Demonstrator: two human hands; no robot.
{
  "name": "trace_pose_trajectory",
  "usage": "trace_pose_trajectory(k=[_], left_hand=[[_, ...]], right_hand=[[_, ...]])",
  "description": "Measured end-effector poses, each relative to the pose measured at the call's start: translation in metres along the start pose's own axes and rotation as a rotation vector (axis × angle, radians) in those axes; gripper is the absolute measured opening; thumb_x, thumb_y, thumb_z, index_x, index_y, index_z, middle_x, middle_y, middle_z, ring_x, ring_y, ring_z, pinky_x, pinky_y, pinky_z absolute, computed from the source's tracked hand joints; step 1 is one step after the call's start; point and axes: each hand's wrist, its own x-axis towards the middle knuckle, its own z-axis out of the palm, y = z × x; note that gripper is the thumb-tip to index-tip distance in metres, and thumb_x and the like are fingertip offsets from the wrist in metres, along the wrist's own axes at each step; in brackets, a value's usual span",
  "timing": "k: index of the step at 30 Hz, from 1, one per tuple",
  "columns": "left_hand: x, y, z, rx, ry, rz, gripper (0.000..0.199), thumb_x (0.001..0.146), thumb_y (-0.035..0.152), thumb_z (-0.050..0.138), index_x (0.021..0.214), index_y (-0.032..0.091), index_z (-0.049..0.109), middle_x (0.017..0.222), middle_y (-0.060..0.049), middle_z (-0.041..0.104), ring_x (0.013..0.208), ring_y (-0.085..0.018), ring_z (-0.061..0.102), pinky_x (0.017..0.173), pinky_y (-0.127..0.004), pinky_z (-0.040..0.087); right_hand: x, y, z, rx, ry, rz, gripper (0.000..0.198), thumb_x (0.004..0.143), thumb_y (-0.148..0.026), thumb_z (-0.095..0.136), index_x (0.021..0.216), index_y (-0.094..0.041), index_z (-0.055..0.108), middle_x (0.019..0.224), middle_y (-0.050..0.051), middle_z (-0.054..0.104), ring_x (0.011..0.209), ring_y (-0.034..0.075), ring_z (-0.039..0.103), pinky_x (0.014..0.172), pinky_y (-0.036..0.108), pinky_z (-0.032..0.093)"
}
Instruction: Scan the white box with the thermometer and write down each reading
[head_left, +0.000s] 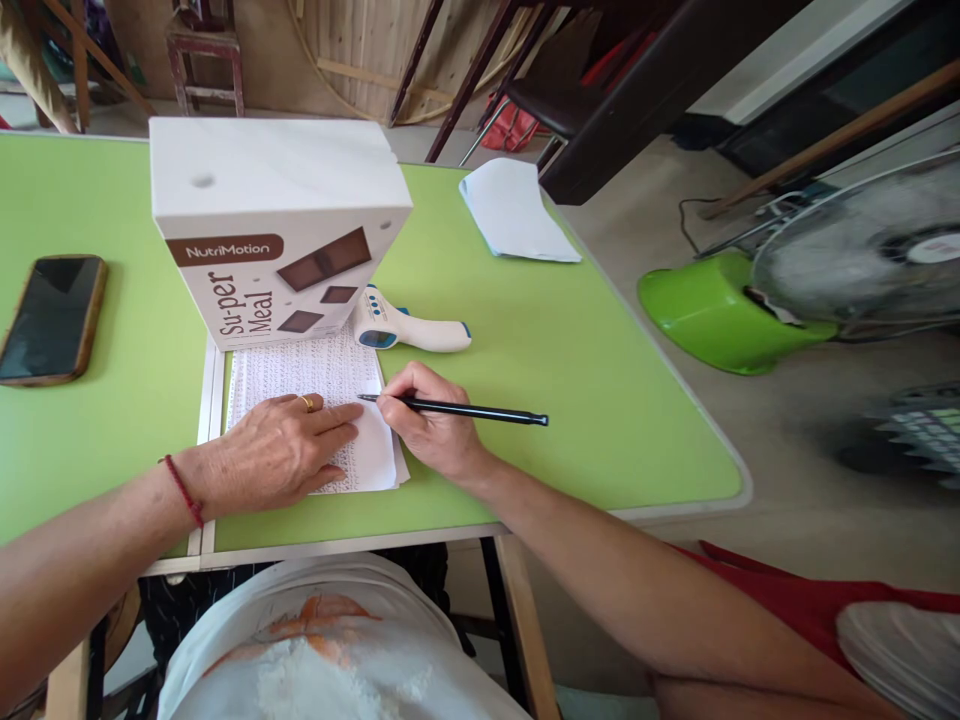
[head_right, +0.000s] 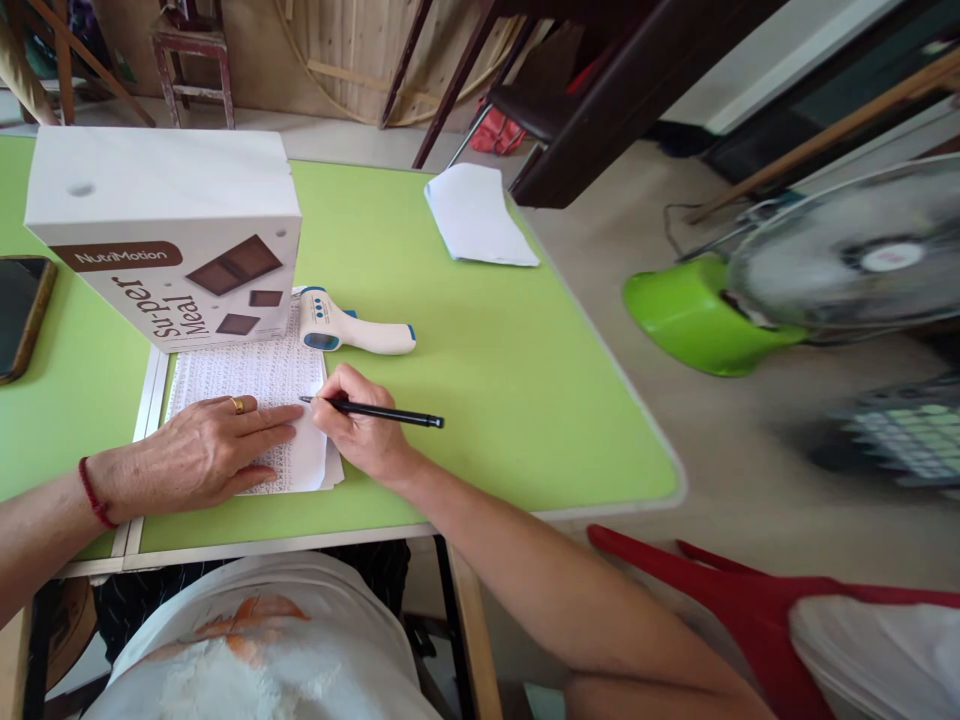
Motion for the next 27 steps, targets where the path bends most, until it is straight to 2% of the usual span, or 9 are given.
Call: trace_pose_trajectory(k=[8, 17, 27], left_hand=[[-0.0005, -0.0003, 0.0011, -0.009, -0.013, -0.008, 0.025, 0.09, 0.031, 0.059, 0.107, 0.013, 0.062, 0.132, -0.008, 0.058, 0.087, -0.024, 0.06, 0.074, -0.038, 0.052], [-0.0005, -0.0007, -0.0004, -0.017, -0.004, -0.01, 0.025, 0.091, 0.031, 0.059, 0.107, 0.013, 0.063, 0.131, -0.007, 0.059, 0.086, -0.024, 0.06, 0.073, -0.039, 0.053], [-0.0005, -0.0018, 0.0012, -0.024, 0.018, -0.001, 0.023, 0.09, 0.031, 0.058, 0.105, 0.013, 0.062, 0.13, -0.008, 0.06, 0.085, -0.023, 0.06, 0.072, -0.037, 0.052]], right_hand=[[0.0002, 0.0044, 0.0006, 0.033, 0.005, -0.075, 0.015, 0.077, -0.018, 0.053, 0.064, -0.022, 0.046, 0.054, -0.006, 0.051, 0.047, 0.009, 0.046, 0.046, 0.022, 0.038], [-0.0003, 0.0037, 0.0017, 0.0, 0.063, -0.04, 0.015, 0.075, -0.017, 0.053, 0.063, -0.022, 0.046, 0.054, -0.006, 0.05, 0.047, 0.009, 0.045, 0.045, 0.022, 0.038], [0.0006, 0.005, 0.0014, 0.013, 0.034, -0.068, 0.016, 0.075, -0.016, 0.053, 0.062, -0.022, 0.045, 0.054, -0.006, 0.051, 0.047, 0.008, 0.046, 0.045, 0.021, 0.037]])
